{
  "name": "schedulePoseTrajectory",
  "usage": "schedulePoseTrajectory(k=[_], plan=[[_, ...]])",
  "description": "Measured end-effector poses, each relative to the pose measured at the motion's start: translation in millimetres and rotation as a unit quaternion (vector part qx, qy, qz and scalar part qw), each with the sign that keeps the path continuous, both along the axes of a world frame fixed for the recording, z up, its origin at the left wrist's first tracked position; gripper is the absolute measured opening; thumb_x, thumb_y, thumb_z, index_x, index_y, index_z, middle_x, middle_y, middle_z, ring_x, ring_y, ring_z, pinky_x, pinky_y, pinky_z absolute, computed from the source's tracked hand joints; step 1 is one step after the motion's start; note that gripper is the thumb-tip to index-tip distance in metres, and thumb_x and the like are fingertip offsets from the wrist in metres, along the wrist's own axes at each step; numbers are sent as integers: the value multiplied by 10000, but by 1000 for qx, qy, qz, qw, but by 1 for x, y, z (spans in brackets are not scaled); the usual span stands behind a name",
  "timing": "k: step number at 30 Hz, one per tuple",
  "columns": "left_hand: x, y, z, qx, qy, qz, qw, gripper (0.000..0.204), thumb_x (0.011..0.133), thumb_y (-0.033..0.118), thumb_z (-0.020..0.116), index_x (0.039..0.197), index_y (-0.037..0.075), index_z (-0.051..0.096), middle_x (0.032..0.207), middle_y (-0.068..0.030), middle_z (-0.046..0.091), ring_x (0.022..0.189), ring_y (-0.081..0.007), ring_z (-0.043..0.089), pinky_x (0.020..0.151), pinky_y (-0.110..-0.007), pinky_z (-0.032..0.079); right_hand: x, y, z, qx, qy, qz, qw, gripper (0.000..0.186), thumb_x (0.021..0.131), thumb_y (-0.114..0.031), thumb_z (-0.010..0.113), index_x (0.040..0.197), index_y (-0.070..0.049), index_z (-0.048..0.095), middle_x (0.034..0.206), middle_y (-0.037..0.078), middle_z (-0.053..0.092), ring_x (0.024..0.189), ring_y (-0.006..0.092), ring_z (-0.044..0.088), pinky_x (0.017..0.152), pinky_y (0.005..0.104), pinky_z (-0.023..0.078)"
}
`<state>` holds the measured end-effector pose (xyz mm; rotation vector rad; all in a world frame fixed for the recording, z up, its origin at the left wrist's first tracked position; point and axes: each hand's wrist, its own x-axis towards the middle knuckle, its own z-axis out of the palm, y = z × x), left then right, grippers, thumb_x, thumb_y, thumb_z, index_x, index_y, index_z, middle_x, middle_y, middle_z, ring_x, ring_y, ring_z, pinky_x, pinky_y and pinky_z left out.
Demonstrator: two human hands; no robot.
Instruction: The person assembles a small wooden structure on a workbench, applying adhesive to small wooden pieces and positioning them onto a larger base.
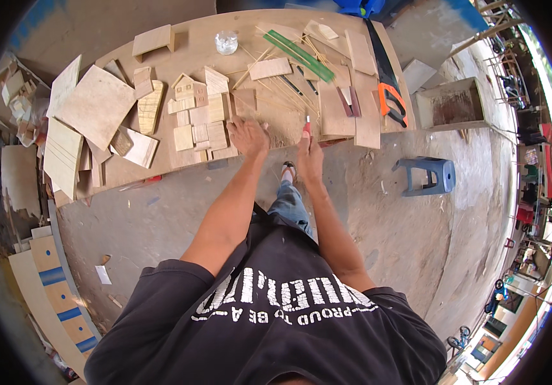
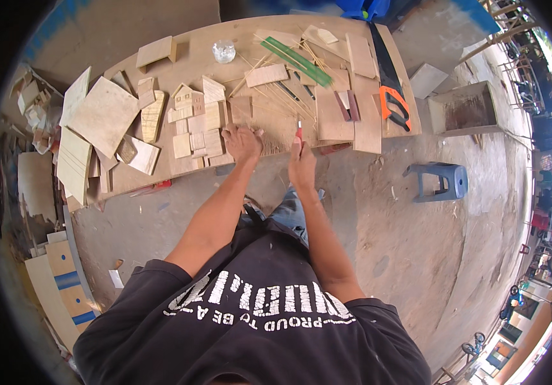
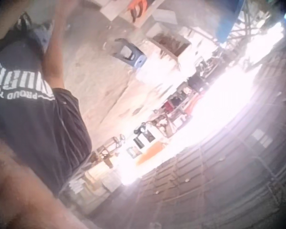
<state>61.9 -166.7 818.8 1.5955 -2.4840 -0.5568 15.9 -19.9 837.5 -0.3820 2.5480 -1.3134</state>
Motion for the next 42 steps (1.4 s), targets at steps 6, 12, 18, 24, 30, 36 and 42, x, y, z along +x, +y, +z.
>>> schedulePoseTrajectory(k=[6,12,18,24,30,36,42], plan=[[0,0,4,16,26,-2,1000,216,784,331,810,872,136,780,1133,-112,607,1128,-352,516,905,-418,496,1,44,-24,-76,-79,-43,993,532,1021,-428,464,969,81,610,796,305,625,758,464,620,704,492,471],[17,-15,1,54,98,-36,993,186,811,265,739,904,109,779,1086,-130,640,1098,-349,543,895,-410,501,37,67,-25,-69,-141,-40,987,532,1019,-427,460,924,82,586,752,248,614,719,380,620,681,470,466],[15,-30,-9,-79,181,-253,947,109,841,203,702,857,121,772,995,-76,670,1013,-312,584,850,-414,499,33,69,-42,-8,-72,-26,997,510,1016,-430,480,928,62,582,773,261,597,751,412,603,696,477,457],[10,-25,-7,-69,122,-312,940,140,873,177,654,840,94,761,980,-67,661,1032,-290,587,844,-421,507,25,68,-39,7,-79,-14,997,506,1008,-434,498,920,59,574,818,301,600,777,475,573,699,493,442],[12,-26,-6,-56,135,-338,930,160,863,136,610,808,54,737,966,-77,652,1042,-270,592,876,-412,509,21,72,-33,3,-33,9,999,493,1006,-422,510,900,56,564,797,306,582,753,476,566,683,495,438],[11,-25,-5,-51,125,-352,926,144,862,126,609,804,62,724,985,-89,645,1033,-280,595,896,-406,508,8,82,-38,8,-23,28,999,465,999,-402,535,884,49,560,783,309,585,735,496,568,652,509,434],[7,-22,-2,5,105,-308,946,116,852,132,635,831,38,701,1008,-118,643,1057,-295,599,906,-424,516,-6,90,-43,36,-10,45,998,490,996,-420,524,861,48,577,747,262,575,704,398,577,668,460,448]])
